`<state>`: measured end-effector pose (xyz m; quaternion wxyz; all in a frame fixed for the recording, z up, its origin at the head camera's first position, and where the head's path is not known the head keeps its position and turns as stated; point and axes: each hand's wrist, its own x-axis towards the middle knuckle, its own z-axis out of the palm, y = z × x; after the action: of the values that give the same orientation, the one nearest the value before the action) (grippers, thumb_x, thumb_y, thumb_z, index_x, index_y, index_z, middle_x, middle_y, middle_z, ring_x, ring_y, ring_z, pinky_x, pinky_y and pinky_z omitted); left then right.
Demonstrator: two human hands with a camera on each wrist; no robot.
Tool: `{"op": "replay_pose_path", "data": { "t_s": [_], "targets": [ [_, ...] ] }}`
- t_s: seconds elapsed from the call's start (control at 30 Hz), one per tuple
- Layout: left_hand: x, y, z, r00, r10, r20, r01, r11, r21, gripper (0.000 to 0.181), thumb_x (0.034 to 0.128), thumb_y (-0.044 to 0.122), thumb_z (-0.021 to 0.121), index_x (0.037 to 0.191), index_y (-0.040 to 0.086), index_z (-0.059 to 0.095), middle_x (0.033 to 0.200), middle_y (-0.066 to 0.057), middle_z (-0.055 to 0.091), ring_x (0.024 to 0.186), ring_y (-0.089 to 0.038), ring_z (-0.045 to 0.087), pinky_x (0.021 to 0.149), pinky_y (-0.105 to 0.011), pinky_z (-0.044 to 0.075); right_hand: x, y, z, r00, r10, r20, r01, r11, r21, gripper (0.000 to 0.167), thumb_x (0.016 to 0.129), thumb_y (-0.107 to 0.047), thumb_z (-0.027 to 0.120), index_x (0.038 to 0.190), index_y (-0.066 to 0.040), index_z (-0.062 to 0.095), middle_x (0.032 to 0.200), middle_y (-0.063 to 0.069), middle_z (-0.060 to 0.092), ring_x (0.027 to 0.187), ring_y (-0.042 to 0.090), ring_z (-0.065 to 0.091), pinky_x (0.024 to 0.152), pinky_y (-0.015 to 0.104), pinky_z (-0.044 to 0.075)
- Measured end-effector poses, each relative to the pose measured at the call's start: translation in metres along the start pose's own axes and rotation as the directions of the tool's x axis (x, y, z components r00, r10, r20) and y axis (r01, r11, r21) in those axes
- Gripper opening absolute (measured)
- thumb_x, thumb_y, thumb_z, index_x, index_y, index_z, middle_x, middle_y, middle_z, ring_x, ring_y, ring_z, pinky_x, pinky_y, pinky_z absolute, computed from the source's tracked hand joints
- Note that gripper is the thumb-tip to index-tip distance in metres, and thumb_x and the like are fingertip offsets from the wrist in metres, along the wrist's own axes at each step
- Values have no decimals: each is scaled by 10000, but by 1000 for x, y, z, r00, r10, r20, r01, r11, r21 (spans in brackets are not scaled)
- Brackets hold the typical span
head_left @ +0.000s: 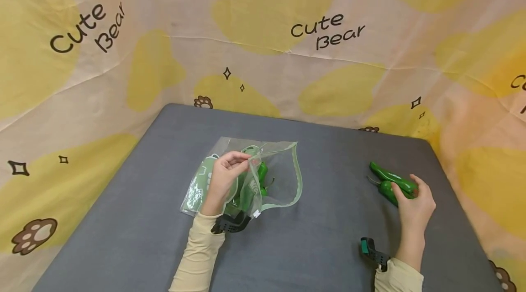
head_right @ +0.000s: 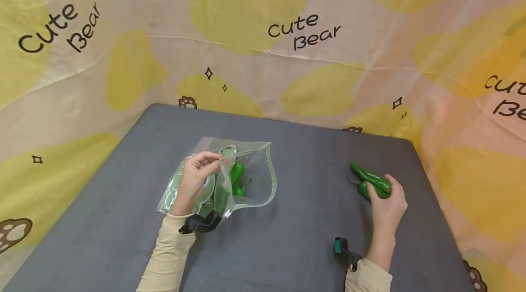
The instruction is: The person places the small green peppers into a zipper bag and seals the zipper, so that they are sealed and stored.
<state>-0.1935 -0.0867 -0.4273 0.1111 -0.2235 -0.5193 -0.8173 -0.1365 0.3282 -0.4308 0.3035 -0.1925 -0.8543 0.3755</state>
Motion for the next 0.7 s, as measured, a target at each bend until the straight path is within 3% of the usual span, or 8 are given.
{"op": "replay_pose_path", "data": {
  "t_s": [0.03, 0.17, 0.2, 0.33, 0.43, 0.6, 0.67, 0.7],
  "targets": [
    [0, 9, 5, 1000, -5, -10, 5, 1000, 15, 119, 772, 25, 672, 885, -10, 661, 808, -112, 644, 675, -150, 611, 601, -215, 521, 0, 2, 0, 1000, 3, 1, -3, 1000, 4, 419, 795, -55, 654, 1189, 22, 532, 1200, 216, 497, 1057, 401, 446, 889, 517, 360],
    [0, 12, 7, 999, -32, -34, 33, 999, 43, 116, 770, -44, 639, 877, -8, 666, 812, -83, 649, 682, -145, 614, 604, -220, 521, 2, 14, 1, 1000, 0, 15, 0, 1000, 4, 380, 799, 8, 591, 1169, 60, 526, 1215, 250, 481, 1194, 352, 364, 993, 497, 256],
    [0, 23, 13, 998, -47, -52, 51, 997, 64, 116, 764, -61, 629, 863, -12, 663, 802, -66, 648, 679, -134, 612, 599, -213, 519, 2, 16, 1, 1000, 4, 22, -4, 1000, 0, 379, 796, 15, 588, 1166, 69, 521, 1219, 261, 472, 1222, 336, 335, 1016, 487, 220],
    [2, 32, 21, 988, -120, -102, 129, 987, 91, 117, 763, -172, 559, 861, -130, 608, 780, -21, 646, 667, -111, 607, 599, -204, 515, 0, 26, 2, 998, 31, 57, -30, 999, -30, 393, 798, 4, 609, 1164, 96, 499, 1191, 295, 470, 1213, 372, 331, 1016, 493, 212],
    [2, 34, 23, 982, -153, -113, 163, 983, 87, 113, 764, -217, 525, 871, -203, 557, 771, -26, 647, 660, -111, 608, 600, -206, 517, -1, 32, 1, 994, 75, 83, -71, 996, -54, 384, 816, -35, 615, 1160, 95, 508, 1162, 309, 477, 1143, 430, 370, 999, 498, 234],
    [1, 34, 23, 984, -142, -109, 151, 985, 81, 203, 764, -208, 530, 844, -50, 629, 777, -26, 648, 664, -110, 609, 601, -207, 520, 0, 41, 4, 978, 178, 111, -166, 980, -108, 422, 839, -91, 599, 1197, 103, 487, 1198, 322, 447, 1145, 470, 326, 1015, 485, 207],
    [1, 33, 22, 983, -141, -115, 152, 984, 95, 169, 766, -198, 531, 847, -81, 623, 786, -40, 646, 669, -117, 609, 605, -217, 523, 1, 43, 7, 974, 201, 105, -189, 975, -116, 444, 833, -82, 599, 1209, 115, 466, 1206, 335, 431, 1148, 480, 312, 1011, 495, 204],
    [1, 22, 14, 988, -117, -100, 127, 987, 100, 148, 776, -164, 558, 865, -72, 632, 801, -52, 648, 680, -127, 612, 610, -227, 526, 1, 43, 9, 974, 202, 101, -190, 975, -119, 449, 829, -72, 598, 1210, 122, 460, 1202, 340, 428, 1143, 482, 315, 1007, 498, 210]
  ]
}}
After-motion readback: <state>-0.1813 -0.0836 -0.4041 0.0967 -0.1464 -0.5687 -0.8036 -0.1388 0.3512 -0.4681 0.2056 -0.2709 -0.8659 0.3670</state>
